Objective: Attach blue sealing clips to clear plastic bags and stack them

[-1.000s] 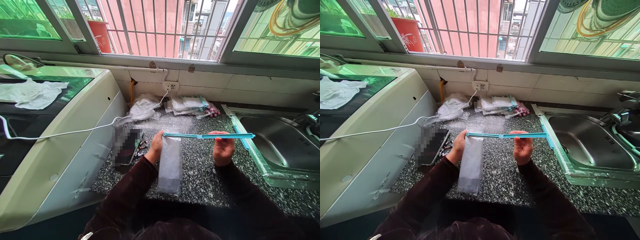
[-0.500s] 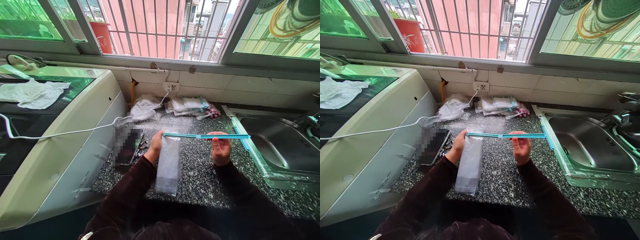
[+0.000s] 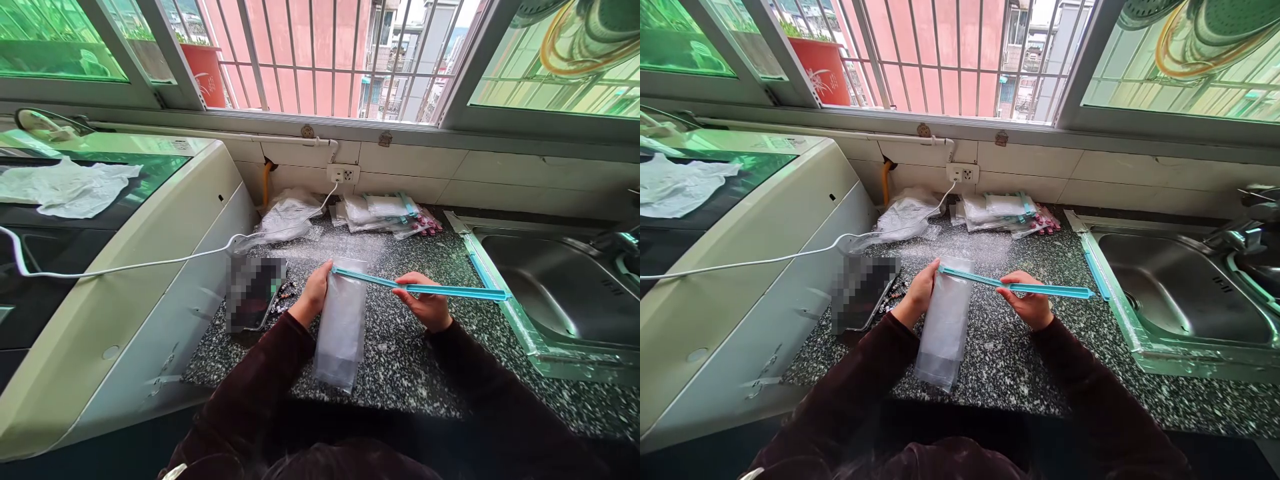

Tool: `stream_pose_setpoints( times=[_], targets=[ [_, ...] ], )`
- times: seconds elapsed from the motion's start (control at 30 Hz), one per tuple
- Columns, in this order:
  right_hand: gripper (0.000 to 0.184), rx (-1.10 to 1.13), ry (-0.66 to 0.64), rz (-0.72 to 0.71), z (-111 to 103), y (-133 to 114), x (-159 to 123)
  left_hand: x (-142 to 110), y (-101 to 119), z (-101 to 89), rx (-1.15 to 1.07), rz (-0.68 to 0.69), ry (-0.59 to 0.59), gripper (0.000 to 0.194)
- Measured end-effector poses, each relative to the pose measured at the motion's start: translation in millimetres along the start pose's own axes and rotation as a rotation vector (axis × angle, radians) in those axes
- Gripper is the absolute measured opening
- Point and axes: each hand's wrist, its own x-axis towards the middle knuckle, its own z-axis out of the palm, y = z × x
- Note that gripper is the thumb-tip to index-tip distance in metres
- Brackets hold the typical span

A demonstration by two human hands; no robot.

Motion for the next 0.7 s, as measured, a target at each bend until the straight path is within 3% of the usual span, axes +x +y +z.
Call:
stream_pose_setpoints(
  times=[0.13,0.43,0.53,0.7],
  targets=[
    [0.009,0.002,0.055,0.030,-0.4,-0.7,-1.5,-3.2,1.9,2.5,-0.051,-0.034,-0.139,0.033],
    [0.010,-0.032,0.323,0.189,-6.4,2.3,-0.7,-14.1,3.3,7.4,-0.004,-0.148,-0.239,0.038],
    [0.013,-0.067,0.271,0.220,-3.4,5.7,-1.7,-18.0,2.9,9.2,-0.004,-0.176,-0.287,0.040],
    [0.012,-0.026,0.117,0.129,9.3,3.2,-6.6,-20.7,-1.7,12.0,-0.014,-0.200,-0.297,0.043]
  ],
)
